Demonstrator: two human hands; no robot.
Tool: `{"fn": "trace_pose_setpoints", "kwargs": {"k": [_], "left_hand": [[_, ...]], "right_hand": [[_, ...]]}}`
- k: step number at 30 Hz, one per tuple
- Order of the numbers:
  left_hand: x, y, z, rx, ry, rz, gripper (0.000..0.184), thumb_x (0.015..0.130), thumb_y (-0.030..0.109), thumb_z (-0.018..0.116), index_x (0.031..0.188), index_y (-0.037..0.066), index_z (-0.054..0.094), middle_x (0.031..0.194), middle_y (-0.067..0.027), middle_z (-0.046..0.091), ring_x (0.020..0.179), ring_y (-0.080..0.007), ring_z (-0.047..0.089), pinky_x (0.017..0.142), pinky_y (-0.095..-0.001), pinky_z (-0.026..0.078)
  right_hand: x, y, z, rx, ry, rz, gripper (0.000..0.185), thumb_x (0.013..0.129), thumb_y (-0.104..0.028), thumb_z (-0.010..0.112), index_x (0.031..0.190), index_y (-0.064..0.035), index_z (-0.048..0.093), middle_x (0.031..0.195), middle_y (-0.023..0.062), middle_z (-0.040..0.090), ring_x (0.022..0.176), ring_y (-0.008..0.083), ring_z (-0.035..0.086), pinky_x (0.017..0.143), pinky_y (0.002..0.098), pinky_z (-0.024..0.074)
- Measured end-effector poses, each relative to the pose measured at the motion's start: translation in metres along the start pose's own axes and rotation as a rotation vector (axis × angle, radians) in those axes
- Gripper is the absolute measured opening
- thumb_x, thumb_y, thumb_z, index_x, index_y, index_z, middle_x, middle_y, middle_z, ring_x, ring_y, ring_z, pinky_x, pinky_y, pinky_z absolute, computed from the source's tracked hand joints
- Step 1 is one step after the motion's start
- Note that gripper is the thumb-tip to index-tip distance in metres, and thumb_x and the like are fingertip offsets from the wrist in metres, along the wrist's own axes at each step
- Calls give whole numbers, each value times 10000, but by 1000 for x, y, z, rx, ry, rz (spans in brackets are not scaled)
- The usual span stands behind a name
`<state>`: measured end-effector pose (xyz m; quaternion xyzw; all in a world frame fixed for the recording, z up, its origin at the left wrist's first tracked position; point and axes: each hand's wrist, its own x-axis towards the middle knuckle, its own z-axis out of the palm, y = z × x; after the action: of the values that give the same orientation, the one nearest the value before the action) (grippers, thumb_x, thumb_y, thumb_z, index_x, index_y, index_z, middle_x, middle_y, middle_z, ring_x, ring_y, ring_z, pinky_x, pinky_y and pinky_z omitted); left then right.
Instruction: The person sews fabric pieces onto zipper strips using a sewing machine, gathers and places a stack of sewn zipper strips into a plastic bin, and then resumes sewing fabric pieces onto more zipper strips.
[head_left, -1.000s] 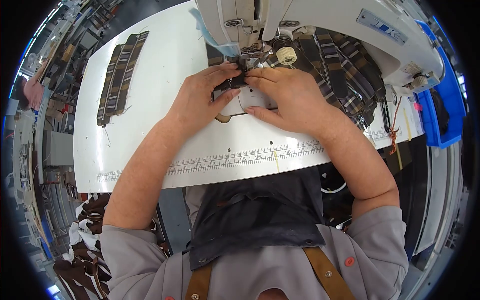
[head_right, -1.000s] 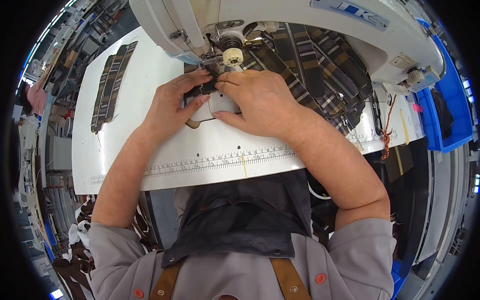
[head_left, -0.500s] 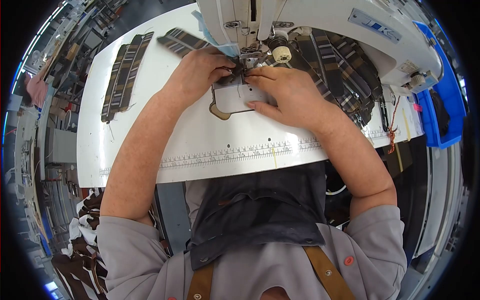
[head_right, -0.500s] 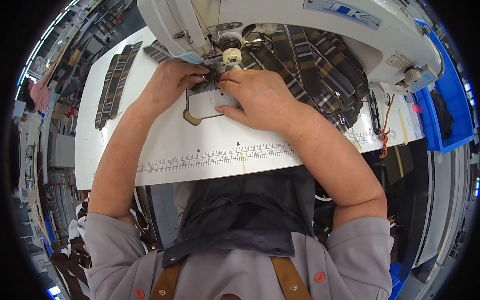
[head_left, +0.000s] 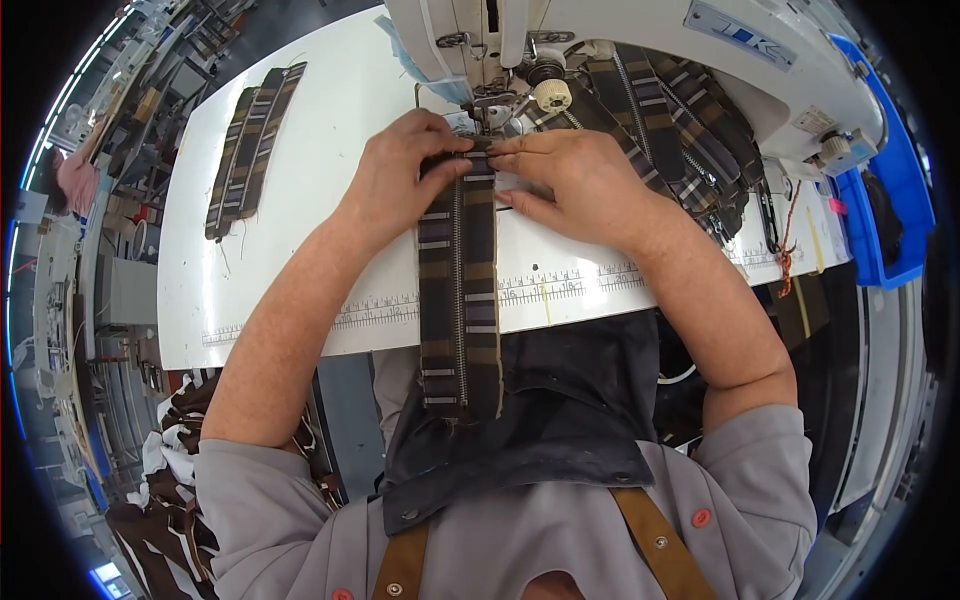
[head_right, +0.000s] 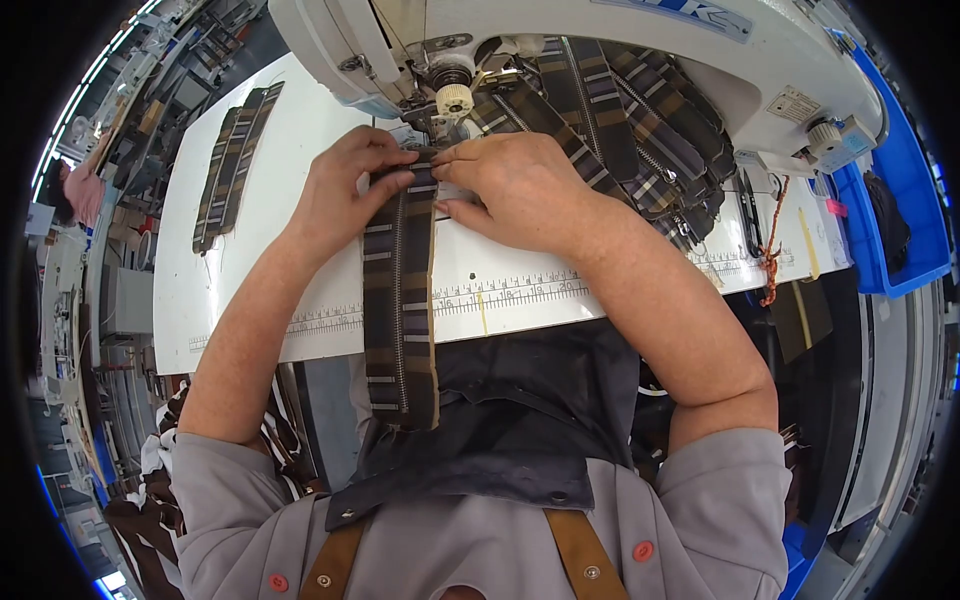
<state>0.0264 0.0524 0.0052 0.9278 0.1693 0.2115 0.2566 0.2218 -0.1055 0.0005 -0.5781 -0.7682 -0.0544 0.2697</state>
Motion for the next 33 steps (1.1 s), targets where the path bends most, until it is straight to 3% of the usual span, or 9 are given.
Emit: {"fn": "trace_pose_setpoints", "kwargs": {"k": [2, 3, 19, 24, 27, 33], "left_hand": [[-15, 7, 4, 145, 139, 184, 341, 878, 226, 822, 1143, 19, 767, 1189, -127, 717, 1063, -302, 686, 919, -398, 565], [-22, 13, 3, 157, 94, 148, 410, 882, 251, 819, 1203, 9, 741, 1250, -136, 711, 1190, -331, 638, 1013, -424, 535], [-10, 3, 13, 252, 87, 190, 430, 896, 256, 798, 1230, -7, 730, 1313, -140, 714, 1222, -364, 632, 1054, -453, 517], [-12, 11, 12, 213, 48, 162, 477, 879, 249, 816, 1272, 0, 711, 1364, -158, 681, 1309, -366, 605, 1117, -459, 489], [-13, 10, 13, 185, 2, 111, 544, 909, 335, 789, 1323, -1, 683, 1417, -161, 641, 1396, -346, 542, 1167, -466, 448], [-10, 7, 11, 181, -16, 118, 531, 920, 342, 781, 1322, 10, 683, 1423, -159, 635, 1429, -351, 518, 1205, -481, 413]], "right_hand": [[0, 0, 0, -14, 14, -10, 312, 884, -279, 751, 1093, -51, 791, 1141, 77, 772, 1027, 283, 733, 854, 425, 592], [0, 0, 1, -25, 27, -25, 319, 881, -282, 753, 1096, -50, 791, 1146, 78, 772, 1032, 284, 733, 859, 427, 592], [5, 1, 3, -78, 5, 32, 384, 893, -352, 743, 1122, -46, 773, 1181, 83, 760, 1059, 281, 727, 873, 424, 589], [5, -1, 3, -90, 29, 1, 480, 878, -440, 747, 1133, -34, 761, 1191, 93, 735, 1062, 279, 718, 858, 427, 585], [5, -1, 3, -58, 24, 5, 496, 867, -451, 754, 1136, -34, 758, 1159, 88, 730, 1040, 285, 720, 847, 433, 583], [3, -2, 4, -72, 33, 23, 488, 869, -446, 753, 1133, -36, 757, 1137, 86, 730, 1030, 286, 722, 838, 430, 583]]}}
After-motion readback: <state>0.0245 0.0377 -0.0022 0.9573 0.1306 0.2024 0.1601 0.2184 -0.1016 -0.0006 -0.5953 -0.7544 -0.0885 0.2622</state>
